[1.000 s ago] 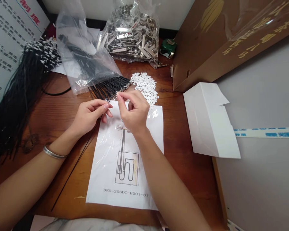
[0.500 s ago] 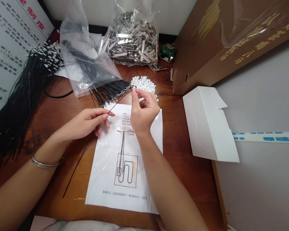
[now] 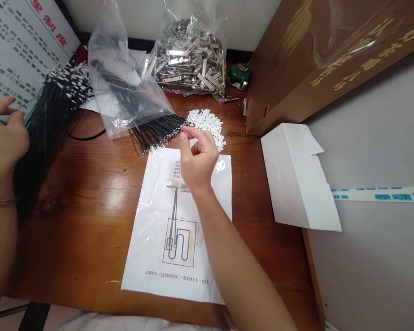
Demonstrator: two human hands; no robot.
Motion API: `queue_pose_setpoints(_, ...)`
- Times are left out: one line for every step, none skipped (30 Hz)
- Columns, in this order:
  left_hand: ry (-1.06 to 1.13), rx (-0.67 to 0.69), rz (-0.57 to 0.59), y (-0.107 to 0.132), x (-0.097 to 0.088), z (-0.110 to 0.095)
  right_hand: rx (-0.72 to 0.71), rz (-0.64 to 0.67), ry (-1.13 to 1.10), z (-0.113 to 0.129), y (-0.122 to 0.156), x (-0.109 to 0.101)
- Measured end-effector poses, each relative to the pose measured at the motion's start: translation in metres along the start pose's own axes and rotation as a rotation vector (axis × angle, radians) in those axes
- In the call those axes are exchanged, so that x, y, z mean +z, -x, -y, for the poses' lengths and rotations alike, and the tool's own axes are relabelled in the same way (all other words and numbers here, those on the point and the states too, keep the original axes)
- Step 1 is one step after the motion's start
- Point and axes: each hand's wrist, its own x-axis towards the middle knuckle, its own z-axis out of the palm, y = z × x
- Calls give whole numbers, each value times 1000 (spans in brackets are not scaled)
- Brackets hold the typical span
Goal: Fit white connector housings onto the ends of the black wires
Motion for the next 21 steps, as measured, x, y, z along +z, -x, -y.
queue_pose_setpoints(-33,36,-20,0,3,3,-1,1,-2,0,0,0)
queue_pose_setpoints(-49,63,-46,1,6,3,-3,4,-6,0,0,0)
queue_pose_setpoints(-47,75,-81,3,8,0,-4,8,-9,0,0,0)
queue_pose_setpoints(-23,80,-102,6,9,-7,-3,12,-10,0,0,0)
queue_pose_setpoints(25,64,-145,10,10,-16,4,16,-10,0,0,0)
queue_pose_setpoints(88,92,-150,15,12,-28,15,19,-7,0,0,0)
queue_pose_setpoints(128,147,-58,21,13,-42,30,21,-4,0,0,0)
queue_pose_setpoints(168,167,-40,27,15,-58,46,22,-1,-1,-1,0)
queue_pose_setpoints(175,182,21,32,18,-73,60,24,1,-1,-1,0)
queue_pose_setpoints(165,198,92,38,22,-87,72,24,2,-1,-1,-1)
queue_pose_setpoints(161,208,156,42,27,-100,80,24,3,-1,-1,-1)
queue_pose_setpoints(152,212,188,46,32,-111,87,21,3,-1,-1,-2)
queue_pose_setpoints(130,215,212,48,37,-120,94,15,2,-1,-2,-2)
queue_pose_setpoints(97,219,249,50,41,-127,100,6,2,0,-2,-2)
queue_pose_setpoints(57,216,287,50,45,-133,107,-5,2,0,-3,-3)
queue_pose_setpoints(15,216,336,50,47,-137,114,-15,1,0,-3,-3)
queue_pose_setpoints(-27,218,388,49,49,-141,119,-22,1,0,-3,-3)
queue_pose_setpoints(-64,225,439,48,49,-144,123,-27,1,0,-3,-3)
queue_pose_setpoints(-96,233,486,47,49,-147,126,-27,0,1,-3,-3)
queue_pose_setpoints(-123,238,521,45,47,-149,129,-23,-1,1,-3,-3)
queue_pose_setpoints(-146,242,546,44,46,-152,133,-16,-3,2,-3,-3)
